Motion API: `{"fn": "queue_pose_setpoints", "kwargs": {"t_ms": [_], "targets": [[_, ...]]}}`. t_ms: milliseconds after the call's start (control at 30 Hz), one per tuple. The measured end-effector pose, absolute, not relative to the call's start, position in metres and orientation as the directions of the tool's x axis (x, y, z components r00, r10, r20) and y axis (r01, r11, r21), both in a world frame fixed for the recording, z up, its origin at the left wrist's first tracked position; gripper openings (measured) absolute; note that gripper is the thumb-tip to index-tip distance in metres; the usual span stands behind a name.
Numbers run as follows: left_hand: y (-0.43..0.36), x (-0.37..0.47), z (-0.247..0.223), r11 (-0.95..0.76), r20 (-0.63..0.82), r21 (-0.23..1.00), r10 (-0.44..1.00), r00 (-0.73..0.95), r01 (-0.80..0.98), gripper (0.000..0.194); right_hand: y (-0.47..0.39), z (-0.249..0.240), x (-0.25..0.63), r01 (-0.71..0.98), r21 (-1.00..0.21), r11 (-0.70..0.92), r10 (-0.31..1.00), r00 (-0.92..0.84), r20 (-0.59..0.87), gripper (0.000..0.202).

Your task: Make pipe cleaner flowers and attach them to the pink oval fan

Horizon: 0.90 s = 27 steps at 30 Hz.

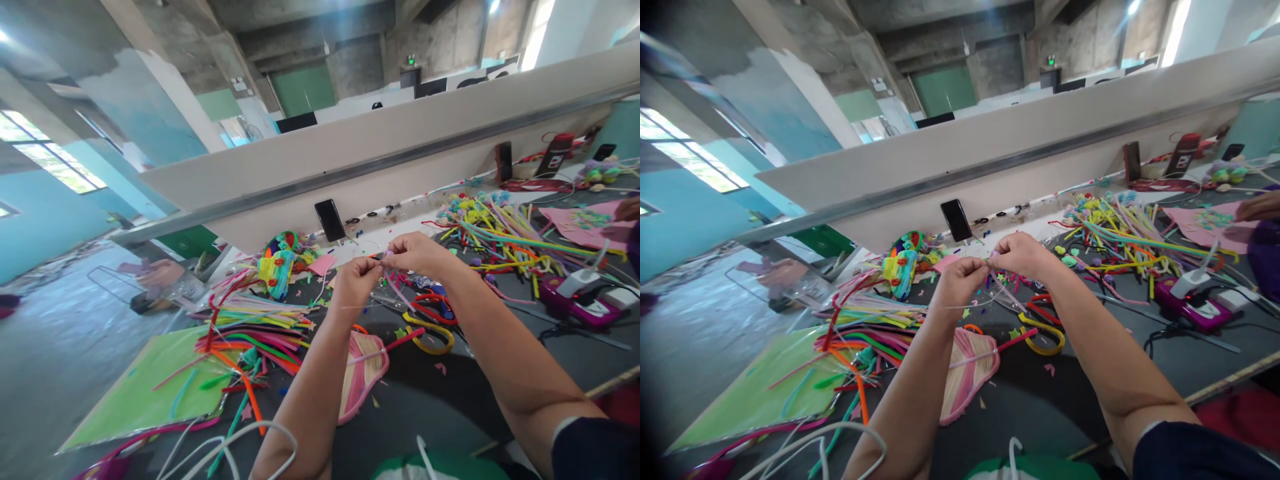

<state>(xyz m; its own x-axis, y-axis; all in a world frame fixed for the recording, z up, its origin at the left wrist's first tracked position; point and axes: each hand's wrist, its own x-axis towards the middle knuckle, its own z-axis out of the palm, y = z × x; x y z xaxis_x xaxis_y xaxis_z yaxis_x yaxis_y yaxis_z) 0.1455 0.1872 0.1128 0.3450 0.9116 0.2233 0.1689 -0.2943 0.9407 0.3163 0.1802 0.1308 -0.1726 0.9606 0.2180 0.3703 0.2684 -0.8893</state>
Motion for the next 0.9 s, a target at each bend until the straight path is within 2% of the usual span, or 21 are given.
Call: {"fn": "queue_pose_setpoints", "kwargs": {"t_ms": [133, 233, 333, 567, 667, 733, 833, 900], "targets": [[0.186, 0.148, 0.110, -0.479, 0.371, 0.790, 0.870, 0.325, 0.382, 0.015, 0.184, 0.129, 0.315, 0.351, -0.914, 0.204, 0.979, -0.098, 0.181, 0.016], [0.182, 0.150, 0.108, -0.637, 0.562, 0.567, 0.763, 0.321, 0.522, 0.008, 0.183, 0.133, 0.313, 0.248, -0.958, 0.145, 0.989, -0.074, 0.130, 0.014], [0.179, 0.152, 0.108, -0.734, 0.676, 0.390, 0.638, 0.368, 0.557, 0.012, 0.181, 0.137, 0.312, 0.151, -0.982, 0.109, 0.992, -0.071, 0.100, 0.015], [0.180, 0.150, 0.102, -0.769, 0.771, 0.236, 0.521, 0.367, 0.594, 0.012, 0.182, 0.134, 0.310, -0.088, -0.996, 0.004, 0.989, -0.145, 0.017, 0.021], [0.182, 0.147, 0.098, -0.787, 0.797, 0.213, 0.482, 0.363, 0.578, 0.014, 0.184, 0.132, 0.309, -0.151, -0.987, -0.047, 0.983, -0.182, -0.020, 0.024], [0.183, 0.147, 0.098, -0.801, 0.800, 0.243, 0.485, 0.355, 0.547, 0.015, 0.185, 0.132, 0.308, -0.159, -0.985, -0.064, 0.984, -0.177, -0.035, 0.024], [0.184, 0.149, 0.101, -0.760, 0.765, 0.394, 0.583, 0.274, 0.517, 0.014, 0.184, 0.133, 0.307, -0.125, -0.991, -0.048, 0.988, -0.153, -0.028, 0.025], [0.185, 0.150, 0.104, -0.669, 0.667, 0.583, 0.718, 0.199, 0.461, 0.013, 0.183, 0.133, 0.307, -0.070, -0.997, -0.016, 0.988, -0.153, -0.005, 0.025]]}}
